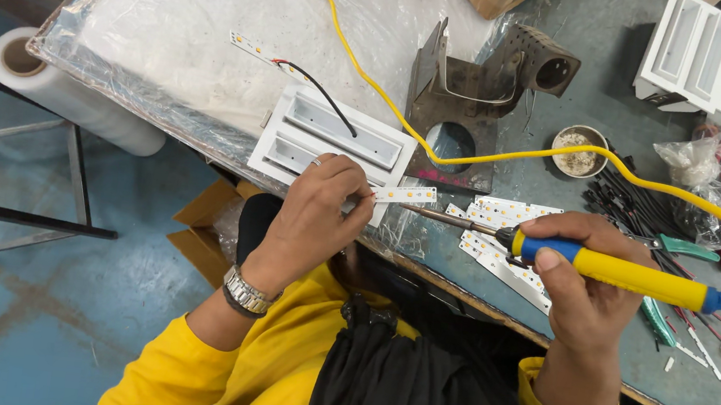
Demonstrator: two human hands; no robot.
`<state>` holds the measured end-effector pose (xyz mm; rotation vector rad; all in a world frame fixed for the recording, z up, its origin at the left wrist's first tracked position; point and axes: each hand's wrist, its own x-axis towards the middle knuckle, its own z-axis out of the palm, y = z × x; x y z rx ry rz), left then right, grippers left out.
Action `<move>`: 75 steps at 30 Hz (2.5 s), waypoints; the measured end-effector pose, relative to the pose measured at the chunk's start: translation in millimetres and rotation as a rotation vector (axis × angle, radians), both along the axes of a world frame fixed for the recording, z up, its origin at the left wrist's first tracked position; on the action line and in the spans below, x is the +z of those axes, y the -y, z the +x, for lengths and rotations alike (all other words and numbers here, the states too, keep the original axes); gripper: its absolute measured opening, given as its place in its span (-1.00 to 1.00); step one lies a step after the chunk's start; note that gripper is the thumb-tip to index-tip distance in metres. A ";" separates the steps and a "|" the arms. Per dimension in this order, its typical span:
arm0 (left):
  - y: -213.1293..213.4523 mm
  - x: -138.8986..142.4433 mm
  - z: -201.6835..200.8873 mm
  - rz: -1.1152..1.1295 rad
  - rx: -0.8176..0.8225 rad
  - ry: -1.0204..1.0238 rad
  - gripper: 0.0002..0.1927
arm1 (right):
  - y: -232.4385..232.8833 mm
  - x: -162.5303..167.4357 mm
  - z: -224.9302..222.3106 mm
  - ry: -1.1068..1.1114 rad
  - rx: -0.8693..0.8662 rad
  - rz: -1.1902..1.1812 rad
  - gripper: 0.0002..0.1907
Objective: The person assembles an LED light fixture by soldering LED strips to wires inside a white housing. They use a soldering iron and flux, repeatedly applying heat and solder to connect the components.
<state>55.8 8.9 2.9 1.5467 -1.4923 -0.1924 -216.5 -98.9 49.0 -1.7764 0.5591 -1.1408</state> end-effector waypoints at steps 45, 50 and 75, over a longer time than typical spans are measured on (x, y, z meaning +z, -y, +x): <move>7.0 -2.8 -1.8 0.097 0.046 -0.028 -0.92 | 1.5 14.0 33.6 -0.334 0.122 -0.407 -0.84; 7.2 -2.6 -0.9 0.109 0.044 -0.026 -0.91 | 4.4 11.5 32.0 -0.298 0.144 -0.426 -0.89; 2.6 1.9 -5.0 0.062 0.058 -0.002 -0.94 | 13.1 -1.5 23.9 -0.225 0.105 -0.113 -0.81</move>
